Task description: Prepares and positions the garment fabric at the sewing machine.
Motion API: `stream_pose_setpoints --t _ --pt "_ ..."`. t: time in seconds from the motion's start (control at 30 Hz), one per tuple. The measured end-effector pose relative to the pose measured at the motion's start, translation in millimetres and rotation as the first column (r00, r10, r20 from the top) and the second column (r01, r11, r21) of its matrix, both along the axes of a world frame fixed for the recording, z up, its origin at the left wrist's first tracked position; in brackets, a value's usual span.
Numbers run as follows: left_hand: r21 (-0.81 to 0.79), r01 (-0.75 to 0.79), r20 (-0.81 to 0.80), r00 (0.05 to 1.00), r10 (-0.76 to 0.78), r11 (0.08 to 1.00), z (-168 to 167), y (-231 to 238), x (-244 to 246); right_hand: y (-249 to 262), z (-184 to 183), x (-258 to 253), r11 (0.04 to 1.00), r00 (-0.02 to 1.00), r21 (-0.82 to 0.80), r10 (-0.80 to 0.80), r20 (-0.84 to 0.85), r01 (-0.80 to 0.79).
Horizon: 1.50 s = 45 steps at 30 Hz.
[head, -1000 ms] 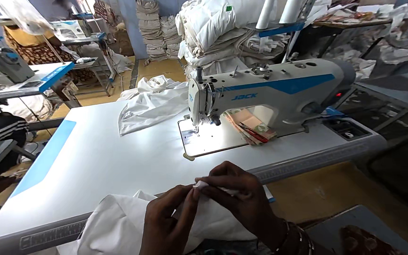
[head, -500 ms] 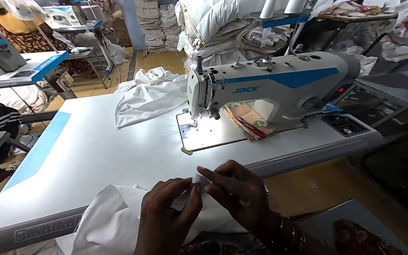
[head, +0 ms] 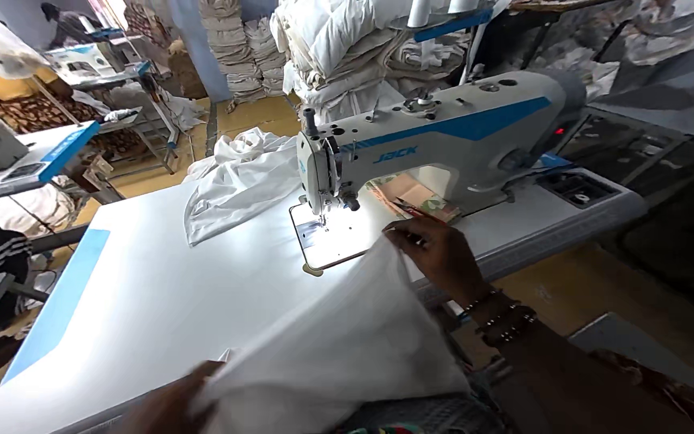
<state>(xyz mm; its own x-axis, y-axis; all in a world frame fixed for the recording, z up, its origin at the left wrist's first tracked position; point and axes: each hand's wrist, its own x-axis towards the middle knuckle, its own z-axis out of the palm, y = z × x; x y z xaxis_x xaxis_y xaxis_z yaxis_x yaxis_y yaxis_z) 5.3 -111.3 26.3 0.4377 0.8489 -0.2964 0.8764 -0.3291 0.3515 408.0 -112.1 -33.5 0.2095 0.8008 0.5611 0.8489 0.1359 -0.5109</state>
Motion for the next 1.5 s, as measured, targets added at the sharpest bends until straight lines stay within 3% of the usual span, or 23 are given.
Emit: stream_pose_setpoints --t 0.07,0.13,0.2,0.33,0.47,0.6,1.13,1.5 --pt "0.189 -0.138 0.016 0.99 0.138 0.972 16 20 -32 9 -10 -10 0.971 0.987 -0.21 0.088 -0.136 -0.116" --pt "0.495 -0.209 0.042 0.975 0.217 0.843 16 47 -45 24 -17 -27 0.901 0.964 -0.364 0.166 -0.21 -0.234" --pt "0.655 -0.202 0.022 0.968 0.25 0.728 9 70 -29 43 -19 -39 0.866 0.961 -0.427 0.191 -0.199 -0.261" --pt "0.557 0.065 0.04 0.994 -0.105 0.828 -12 78 51 79 -34 -35 0.903 0.984 -0.392 0.173 -0.038 -0.174" --pt "0.503 0.21 0.151 0.934 -0.324 0.839 -62 64 143 81 -38 -36 0.932 0.992 -0.338 0.115 -0.061 -0.129" --pt "0.56 0.223 0.13 0.927 -0.35 0.798 -117 95 178 83 -43 -38 0.94 0.996 -0.33 0.08 -0.037 -0.087" --pt "0.571 0.165 0.159 0.939 -0.305 0.804 -130 125 192 88 -55 -44 0.981 0.985 -0.195 0.03 0.168 0.003" --pt "0.545 0.141 0.124 0.961 -0.246 0.827 -124 125 199 87 -54 -41 0.977 0.993 -0.214 0.018 0.114 0.007"
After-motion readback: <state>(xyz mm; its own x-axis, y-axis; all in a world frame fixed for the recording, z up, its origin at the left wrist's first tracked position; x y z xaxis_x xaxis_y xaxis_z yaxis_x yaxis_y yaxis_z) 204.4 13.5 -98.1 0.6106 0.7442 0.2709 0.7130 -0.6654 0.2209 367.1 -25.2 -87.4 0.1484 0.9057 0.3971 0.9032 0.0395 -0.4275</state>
